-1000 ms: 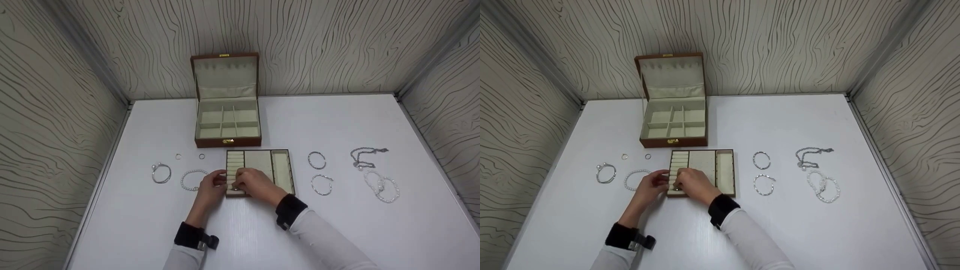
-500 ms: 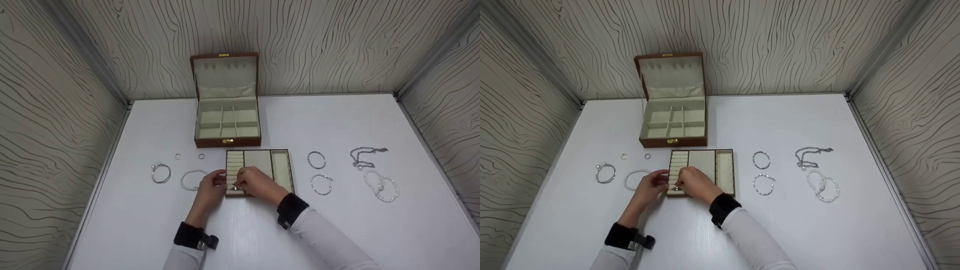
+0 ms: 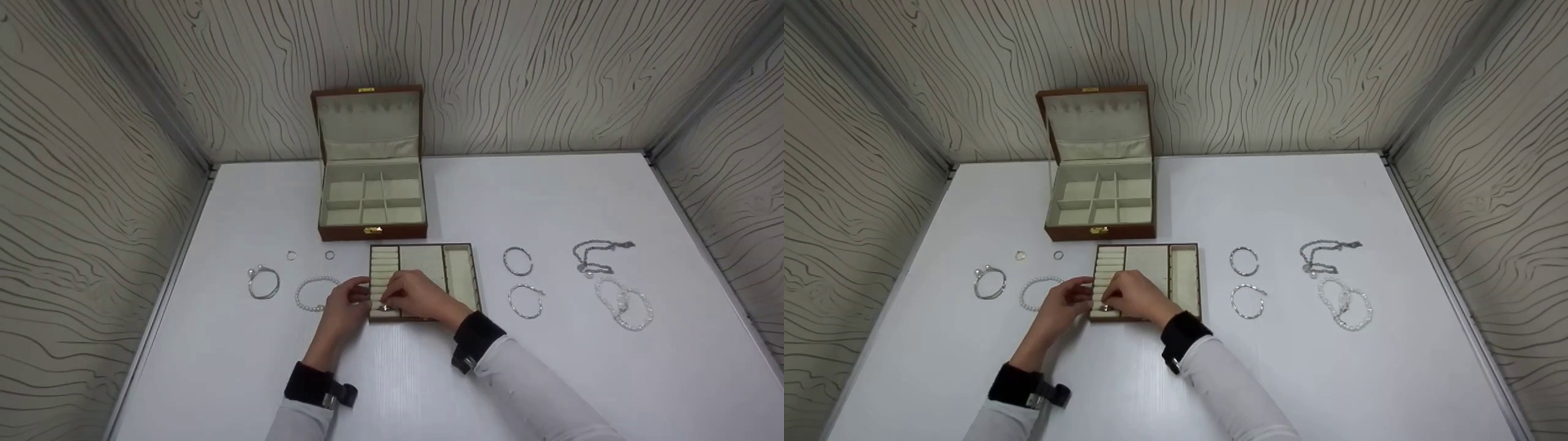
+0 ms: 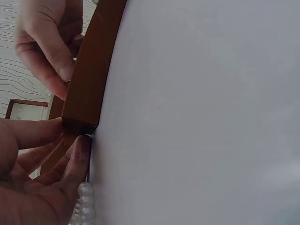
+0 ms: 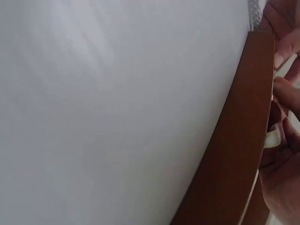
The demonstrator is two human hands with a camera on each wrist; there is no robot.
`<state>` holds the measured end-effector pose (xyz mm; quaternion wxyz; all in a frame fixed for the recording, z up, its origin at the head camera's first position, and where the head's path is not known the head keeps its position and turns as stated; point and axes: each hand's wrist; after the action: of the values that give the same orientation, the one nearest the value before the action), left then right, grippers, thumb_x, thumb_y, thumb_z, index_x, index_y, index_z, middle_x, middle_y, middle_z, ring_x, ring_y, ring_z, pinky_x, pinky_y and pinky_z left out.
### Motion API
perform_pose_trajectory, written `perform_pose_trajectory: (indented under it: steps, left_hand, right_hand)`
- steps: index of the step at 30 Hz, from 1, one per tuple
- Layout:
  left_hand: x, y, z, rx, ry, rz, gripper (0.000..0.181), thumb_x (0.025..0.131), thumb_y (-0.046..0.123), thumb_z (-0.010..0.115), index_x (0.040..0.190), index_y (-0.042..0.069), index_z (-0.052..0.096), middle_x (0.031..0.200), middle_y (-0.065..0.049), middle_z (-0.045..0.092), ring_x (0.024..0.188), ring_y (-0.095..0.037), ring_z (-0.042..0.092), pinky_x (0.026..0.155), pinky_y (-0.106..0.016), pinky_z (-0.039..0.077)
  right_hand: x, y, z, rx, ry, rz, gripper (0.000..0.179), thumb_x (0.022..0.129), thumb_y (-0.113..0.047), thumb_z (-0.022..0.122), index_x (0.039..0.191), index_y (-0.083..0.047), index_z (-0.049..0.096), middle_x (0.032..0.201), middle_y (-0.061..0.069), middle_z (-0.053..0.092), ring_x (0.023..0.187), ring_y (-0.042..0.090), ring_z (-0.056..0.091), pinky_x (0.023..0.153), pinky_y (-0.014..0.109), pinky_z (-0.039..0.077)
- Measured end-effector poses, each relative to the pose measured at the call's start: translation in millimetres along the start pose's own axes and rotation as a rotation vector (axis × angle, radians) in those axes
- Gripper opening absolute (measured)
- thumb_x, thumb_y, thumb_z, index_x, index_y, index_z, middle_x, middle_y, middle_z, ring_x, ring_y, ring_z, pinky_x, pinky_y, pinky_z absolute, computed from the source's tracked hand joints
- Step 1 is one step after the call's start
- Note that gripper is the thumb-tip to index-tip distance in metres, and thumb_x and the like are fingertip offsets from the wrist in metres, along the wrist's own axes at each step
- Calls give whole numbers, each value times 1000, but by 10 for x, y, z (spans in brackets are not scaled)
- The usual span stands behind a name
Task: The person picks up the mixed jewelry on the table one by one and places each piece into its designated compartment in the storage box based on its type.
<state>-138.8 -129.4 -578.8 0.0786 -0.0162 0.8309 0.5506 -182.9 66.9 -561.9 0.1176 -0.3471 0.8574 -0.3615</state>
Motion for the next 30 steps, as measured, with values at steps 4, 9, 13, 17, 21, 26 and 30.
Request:
perform_pose_trajectory:
  steps: [4,9,13,17,21,26,30]
  left_hand:
    - [7,-3,-3,-4,-4,3,46,86,-4,65,130,3,59,110,-11,65,104,-27,62,90,-40,51]
    - [25,-5,-2,-2,-8,-11,46,86,-3,65,130,4,60,109,-10,66,104,-25,63,90,-41,51]
    - [28,-9,3,2,-5,-10,46,85,-4,66,130,4,60,109,-10,66,103,-25,62,90,-41,51]
    - [26,-5,6,-7,-3,-6,46,85,-4,66,130,3,60,109,-11,66,103,-26,62,90,-41,51]
    - [26,-4,7,0,-1,-10,45,85,-4,66,130,4,60,109,-10,66,103,-25,62,90,-41,51]
    - [25,-11,11,-2,-3,-16,46,85,-4,66,130,4,60,109,-10,66,103,-25,62,90,-41,51]
    - [18,-37,10,-20,-8,-5,46,85,-4,64,130,4,59,109,-10,65,102,-24,62,89,-39,51]
  right_hand:
    - [31,9,2,74,28,71,8,88,-7,72,96,-6,72,85,-2,66,78,12,61,71,28,52]
    - [55,-22,2,80,43,125,10,86,-5,72,95,-6,70,81,-2,65,74,11,60,68,27,52]
    - [73,-54,13,56,59,142,6,85,-7,73,90,-7,69,78,-3,63,71,11,59,65,27,52]
    - [89,-74,25,22,69,141,4,84,-6,73,86,-7,70,75,-3,63,69,11,57,63,27,51]
    - [95,-77,22,12,61,146,6,83,-2,71,88,-5,71,77,-2,64,70,11,58,64,27,51]
    - [83,-61,29,27,57,150,8,83,-1,71,90,-5,71,78,-2,64,70,11,58,64,27,51]
    - [58,-37,33,41,54,134,10,85,-2,70,94,-5,72,81,-1,66,73,11,59,66,27,52]
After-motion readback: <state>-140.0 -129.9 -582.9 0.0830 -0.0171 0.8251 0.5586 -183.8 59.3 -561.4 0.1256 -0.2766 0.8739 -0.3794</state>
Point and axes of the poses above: each hand's wrist, its own x-axis towards the middle knuckle, its own z-axis out of the palm, y = z × x
